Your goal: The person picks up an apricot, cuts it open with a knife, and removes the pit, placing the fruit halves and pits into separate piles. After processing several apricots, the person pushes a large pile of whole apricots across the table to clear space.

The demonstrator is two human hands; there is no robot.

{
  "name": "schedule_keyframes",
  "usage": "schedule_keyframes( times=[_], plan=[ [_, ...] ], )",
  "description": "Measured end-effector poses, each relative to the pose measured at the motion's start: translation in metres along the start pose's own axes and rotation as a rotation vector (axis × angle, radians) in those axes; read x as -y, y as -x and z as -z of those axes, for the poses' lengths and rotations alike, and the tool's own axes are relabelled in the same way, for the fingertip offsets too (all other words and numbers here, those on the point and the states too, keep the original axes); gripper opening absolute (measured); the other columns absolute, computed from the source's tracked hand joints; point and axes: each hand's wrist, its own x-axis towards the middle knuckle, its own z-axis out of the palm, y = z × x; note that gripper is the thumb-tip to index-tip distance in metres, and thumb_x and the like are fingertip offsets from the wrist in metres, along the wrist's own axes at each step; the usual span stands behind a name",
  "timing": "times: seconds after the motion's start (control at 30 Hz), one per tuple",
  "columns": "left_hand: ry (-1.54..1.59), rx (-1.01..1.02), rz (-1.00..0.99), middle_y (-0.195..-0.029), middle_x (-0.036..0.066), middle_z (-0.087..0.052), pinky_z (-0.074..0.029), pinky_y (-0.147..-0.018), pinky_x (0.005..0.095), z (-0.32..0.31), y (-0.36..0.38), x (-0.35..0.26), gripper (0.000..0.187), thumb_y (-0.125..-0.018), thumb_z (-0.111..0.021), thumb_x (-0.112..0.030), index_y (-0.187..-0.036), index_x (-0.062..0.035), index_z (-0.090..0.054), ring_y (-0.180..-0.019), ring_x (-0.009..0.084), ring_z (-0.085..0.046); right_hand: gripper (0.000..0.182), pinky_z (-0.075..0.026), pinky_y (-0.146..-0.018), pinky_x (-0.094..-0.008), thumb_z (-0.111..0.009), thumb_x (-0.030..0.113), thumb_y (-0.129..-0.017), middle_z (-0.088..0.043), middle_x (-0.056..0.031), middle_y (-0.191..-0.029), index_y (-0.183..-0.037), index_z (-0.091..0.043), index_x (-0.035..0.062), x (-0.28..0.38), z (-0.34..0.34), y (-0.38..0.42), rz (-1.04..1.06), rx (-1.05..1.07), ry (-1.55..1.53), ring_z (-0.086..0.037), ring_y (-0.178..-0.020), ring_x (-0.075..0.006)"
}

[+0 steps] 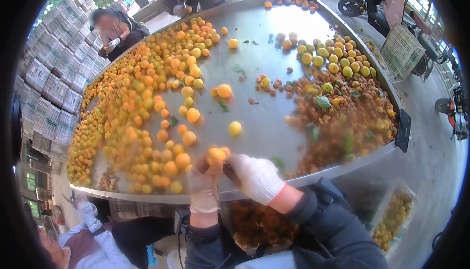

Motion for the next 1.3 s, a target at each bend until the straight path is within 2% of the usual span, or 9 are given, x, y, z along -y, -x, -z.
schedule_keyframes(
  times=[0.27, 0.5, 0.63, 0.77, 0.83, 0.9, 0.97, 1.17, 1.3],
  plan=[
    [-0.308, 0.022, -0.184, -0.106, 0.008, -0.064, -0.052, -0.081, 0.0253, 0.007, -0.004, -0.005, 0.045, -0.077, -0.069, 0.009, -0.120, 0.0051, -0.056, -0.090, 0.0123, -0.062, 0.024, -0.050, -0.065, -0.0408, -0.056, 0.023, -0.091, -0.063, -0.0175, -0.081, -0.107, -0.056, 0.0048, -0.013, -0.010, -0.006, -0.039, 0.168, -0.381, -0.063, -0.072, -0.0364],
    [0.240, 0.103, -0.007, -0.112, 0.011, -0.062, -0.053, -0.084, 0.0277, 0.009, -0.010, -0.013, 0.048, -0.079, -0.066, 0.009, -0.124, 0.0016, -0.054, -0.094, 0.0174, -0.064, 0.028, -0.047, -0.067, -0.0255, -0.063, 0.014, -0.088, -0.060, -0.0010, -0.084, -0.112, -0.057, 0.0030, -0.015, 0.028, 0.000, -0.288, 0.297, -0.861, -0.054, -0.073, -0.0075],
    [-0.305, 0.104, -0.261, -0.112, 0.012, -0.063, -0.053, -0.083, 0.0285, 0.009, -0.011, 0.019, 0.052, -0.079, -0.067, 0.007, -0.127, -0.0003, -0.052, -0.095, 0.0183, -0.064, 0.034, -0.048, -0.072, -0.0247, -0.071, 0.009, -0.080, -0.061, -0.0011, -0.087, -0.111, -0.060, 0.0041, -0.017, 0.036, -0.006, -0.365, -0.001, -0.807, -0.055, -0.077, -0.0088],
    [-1.032, 0.266, -0.725, -0.109, 0.012, -0.063, -0.054, -0.077, 0.0275, -0.016, 0.000, 0.013, 0.054, -0.076, -0.069, 0.006, -0.126, 0.0003, -0.052, -0.087, 0.0171, -0.065, 0.039, -0.051, -0.064, -0.0254, -0.071, 0.018, -0.078, -0.066, -0.0055, -0.087, -0.112, -0.060, 0.0022, -0.025, 0.036, -0.008, -0.358, 0.174, -0.820, -0.061, -0.073, -0.0109],
    [-0.957, 0.260, -0.650, -0.110, 0.013, -0.063, -0.055, -0.075, 0.0285, -0.016, 0.003, 0.014, 0.052, -0.077, -0.069, 0.002, -0.126, 0.0001, -0.052, -0.084, 0.0183, -0.065, 0.035, -0.049, -0.054, -0.0235, -0.069, 0.017, -0.080, -0.065, -0.0052, -0.086, -0.111, -0.061, 0.0036, -0.033, 0.028, -0.007, -0.202, 0.072, -0.814, -0.058, -0.061, -0.0099],
    [-0.890, 0.245, -0.574, -0.110, 0.014, -0.063, -0.055, -0.073, 0.0294, -0.008, 0.003, 0.014, 0.052, -0.078, -0.069, -0.002, -0.126, -0.0002, -0.052, -0.082, 0.0196, -0.066, 0.032, -0.044, -0.047, -0.0211, -0.067, 0.016, -0.081, -0.065, -0.0047, -0.083, -0.110, -0.062, 0.0047, -0.017, 0.049, -0.009, -0.519, 0.234, -0.982, -0.055, -0.053, -0.0071],
    [0.152, 0.166, 0.061, -0.110, 0.015, -0.063, -0.057, -0.071, 0.0321, 0.009, -0.006, 0.015, 0.047, -0.083, -0.065, -0.011, -0.127, -0.0008, -0.051, -0.081, 0.0220, -0.066, 0.030, -0.044, -0.047, -0.0208, -0.067, 0.016, -0.082, -0.065, -0.0036, -0.081, -0.110, -0.063, 0.0048, -0.017, 0.053, -0.005, -0.526, 0.234, -1.086, -0.055, -0.053, -0.0065],
    [0.430, 0.175, 0.157, -0.111, 0.016, -0.061, -0.058, -0.067, 0.0326, 0.017, -0.011, 0.013, 0.047, -0.089, -0.064, -0.026, -0.127, -0.0012, -0.051, -0.082, 0.0206, -0.066, 0.017, -0.038, -0.043, -0.0201, -0.066, 0.015, -0.082, -0.058, 0.0004, -0.068, -0.093, -0.069, 0.0017, -0.029, 0.067, 0.009, -0.268, 0.565, -0.987, -0.049, -0.050, -0.0044],
    [0.279, 0.155, 0.154, -0.112, 0.016, -0.060, -0.057, -0.067, 0.0335, 0.016, -0.005, 0.023, 0.049, -0.090, -0.063, -0.031, -0.127, -0.0012, -0.050, -0.084, 0.0193, -0.064, 0.013, -0.035, -0.038, -0.0223, -0.061, 0.009, -0.084, -0.054, -0.0011, -0.062, -0.094, -0.065, 0.0024, -0.027, 0.054, -0.001, -0.548, -0.019, -1.033, -0.046, -0.044, -0.0075]
  ],
)
